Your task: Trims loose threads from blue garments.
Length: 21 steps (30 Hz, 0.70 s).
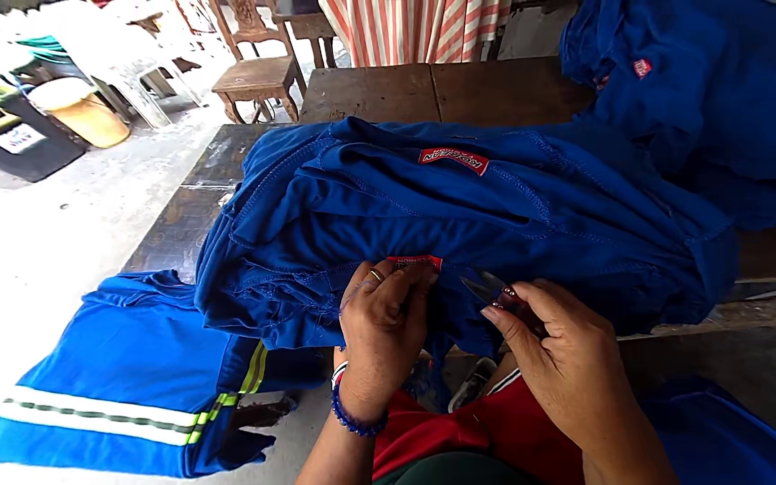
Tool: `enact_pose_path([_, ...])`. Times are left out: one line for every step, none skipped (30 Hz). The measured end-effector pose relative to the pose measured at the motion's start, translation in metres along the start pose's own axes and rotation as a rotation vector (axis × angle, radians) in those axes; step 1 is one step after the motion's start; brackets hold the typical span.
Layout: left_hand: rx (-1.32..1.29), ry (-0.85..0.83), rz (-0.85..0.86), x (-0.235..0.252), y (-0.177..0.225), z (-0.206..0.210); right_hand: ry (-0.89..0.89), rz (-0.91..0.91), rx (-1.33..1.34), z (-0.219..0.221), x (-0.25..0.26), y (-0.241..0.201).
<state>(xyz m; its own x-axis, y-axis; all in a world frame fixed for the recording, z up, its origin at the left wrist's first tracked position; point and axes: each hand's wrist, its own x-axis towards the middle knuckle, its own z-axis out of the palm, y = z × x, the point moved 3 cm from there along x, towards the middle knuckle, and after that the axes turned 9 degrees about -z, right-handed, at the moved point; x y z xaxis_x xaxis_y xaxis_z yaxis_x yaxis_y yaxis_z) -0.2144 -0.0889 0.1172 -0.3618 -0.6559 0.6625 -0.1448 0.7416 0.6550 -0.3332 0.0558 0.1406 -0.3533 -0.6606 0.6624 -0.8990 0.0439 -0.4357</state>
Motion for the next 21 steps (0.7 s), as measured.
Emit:
enact_pose_path([-0.003,-0.014,-0.003,0.000,-0.001,0.000,-0.009,-0.009,-0.013,0.000,0.000,-0.001])
enact_pose_path([-0.007,-0.024,-0.003,-0.001,-0.001,-0.001,-0.016,-0.020,-0.033,0.001,0.000,-0.002])
enact_pose_path([-0.018,-0.032,-0.004,-0.001,-0.001,-0.001,-0.021,-0.031,-0.055,0.001,0.000,-0.004])
enact_pose_path([-0.036,-0.036,-0.008,-0.001,-0.001,-0.002,-0.026,-0.041,-0.079,0.003,0.001,-0.005])
enact_pose_path([-0.057,-0.039,-0.016,-0.001,-0.001,-0.003,-0.030,-0.051,-0.100,0.004,0.001,-0.007])
enact_pose_path([-0.078,-0.044,-0.027,-0.001,-0.001,-0.004,-0.033,-0.063,-0.118,0.005,0.002,-0.009])
enact_pose_path([-0.097,-0.051,-0.041,0.000,0.000,-0.005,-0.036,-0.072,-0.131,0.006,0.003,-0.010])
enact_pose_path([-0.114,-0.059,-0.052,0.000,0.000,-0.006,-0.039,-0.078,-0.147,0.008,0.004,-0.011])
enact_pose_path([-0.129,-0.065,-0.061,0.000,-0.001,-0.006,-0.043,-0.078,-0.164,0.009,0.005,-0.013])
enact_pose_path([-0.145,-0.068,-0.067,0.001,-0.001,-0.007,-0.047,-0.072,-0.181,0.011,0.006,-0.014])
enact_pose_path([-0.164,-0.076,-0.074,0.001,-0.001,-0.007,-0.051,-0.064,-0.193,0.011,0.007,-0.014])
enact_pose_path([-0.191,-0.089,-0.083,0.000,-0.001,-0.009,-0.055,-0.056,-0.197,0.011,0.007,-0.014])
enact_pose_path([-0.229,-0.105,-0.096,0.000,-0.001,-0.011,-0.056,-0.050,-0.187,0.011,0.008,-0.014])
enact_pose_path([-0.281,-0.110,-0.111,-0.001,-0.002,-0.015,-0.055,-0.044,-0.165,0.011,0.007,-0.012])
enact_pose_path([-0.341,-0.095,-0.123,-0.003,-0.004,-0.019,-0.054,-0.041,-0.135,0.009,0.007,-0.011])
enact_pose_path([-0.389,-0.061,-0.131,-0.005,-0.005,-0.024,-0.044,-0.046,-0.104,0.008,0.006,-0.008])
enact_pose_path([-0.419,-0.012,-0.134,-0.007,-0.006,-0.029,-0.028,-0.052,-0.071,0.005,0.006,-0.006])
enact_pose_path([-0.431,0.051,-0.127,-0.009,-0.007,-0.033,-0.009,-0.062,-0.041,0.001,0.005,-0.004])
enact_pose_path([-0.420,0.109,-0.115,-0.011,-0.008,-0.037,0.010,-0.073,-0.019,-0.003,0.005,-0.003])
enact_pose_path([-0.378,0.156,-0.103,-0.013,-0.010,-0.041,0.026,-0.083,-0.006,-0.006,0.005,-0.002])
enact_pose_path([-0.294,0.185,-0.085,-0.015,-0.012,-0.043,0.038,-0.090,-0.006,-0.010,0.005,-0.002])
